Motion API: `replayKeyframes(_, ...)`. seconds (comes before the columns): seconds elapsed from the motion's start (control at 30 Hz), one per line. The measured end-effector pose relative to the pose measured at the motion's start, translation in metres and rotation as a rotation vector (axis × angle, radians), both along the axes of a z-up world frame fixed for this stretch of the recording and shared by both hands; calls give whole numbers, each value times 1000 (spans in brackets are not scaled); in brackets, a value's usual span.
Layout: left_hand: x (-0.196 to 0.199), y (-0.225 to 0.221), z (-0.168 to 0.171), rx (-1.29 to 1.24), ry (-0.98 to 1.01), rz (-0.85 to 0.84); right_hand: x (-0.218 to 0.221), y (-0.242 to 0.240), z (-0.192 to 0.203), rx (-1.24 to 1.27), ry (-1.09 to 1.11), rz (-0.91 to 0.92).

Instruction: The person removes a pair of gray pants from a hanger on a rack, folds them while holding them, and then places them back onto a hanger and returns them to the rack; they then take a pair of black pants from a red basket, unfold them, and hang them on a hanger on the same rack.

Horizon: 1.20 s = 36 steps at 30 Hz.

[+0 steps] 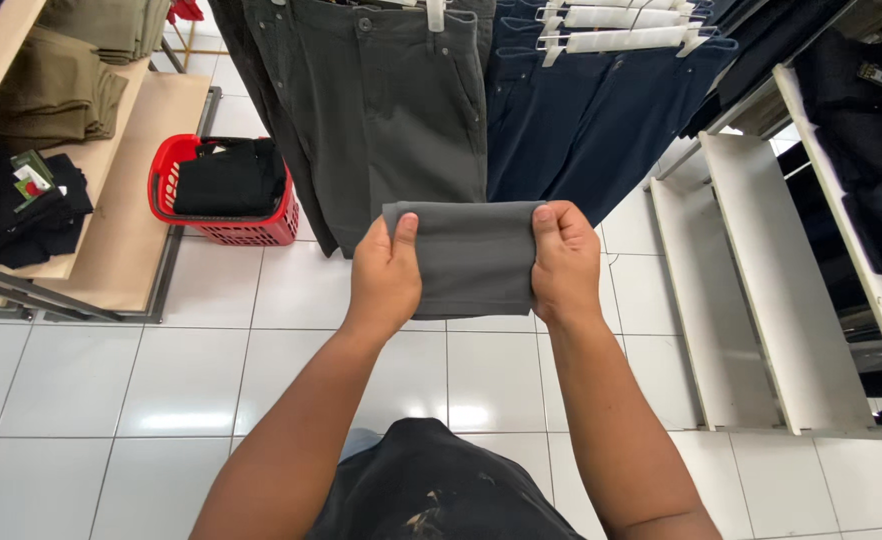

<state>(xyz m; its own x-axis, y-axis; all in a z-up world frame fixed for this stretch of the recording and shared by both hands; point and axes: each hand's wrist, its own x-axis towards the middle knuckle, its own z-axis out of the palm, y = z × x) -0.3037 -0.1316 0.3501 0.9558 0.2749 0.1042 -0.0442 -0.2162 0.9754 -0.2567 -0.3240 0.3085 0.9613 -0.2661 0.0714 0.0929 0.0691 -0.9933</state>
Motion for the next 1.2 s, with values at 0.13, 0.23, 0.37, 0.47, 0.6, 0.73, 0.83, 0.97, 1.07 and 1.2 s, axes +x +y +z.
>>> replayKeyframes(0.13, 11, 3, -18, -44, 113, -23, 15, 4, -28, -38, 31, 13)
replayKeyframes(0.23, 19, 10, -59, -130, 294, -19, 7, 22, -40, 19, 234, 111)
replayKeyframes(0.37, 26, 34, -102, -95, 612, -263, 13, 32, -81, 15, 537, 168)
replayKeyframes(0.47, 26, 69, -143, -188, 827, -399, 26, 24, -138, -27, 680, 193)
replayKeyframes(0.6, 43, 136, -216, -139, 948, -367, 59, 5, -236, -317, 727, 27)
replayKeyframes(0.73, 101, 212, -260, -102, 861, -288, 96, 56, -200, -484, 676, -200)
replayKeyframes(0.83, 165, 257, -260, -75, 720, -178, 134, 112, -187, -594, 582, -160)
replayKeyframes(0.97, 254, 293, -247, -225, 323, 65, 185, 192, -180, -493, 378, 165)
replayKeyframes(1.07, 316, 305, -263, -227, 94, 30, 220, 243, -172, -478, 374, 427)
replayKeyframes(1.2, 364, 300, -259, 134, 173, -119, 268, 281, -226, -143, 471, 450)
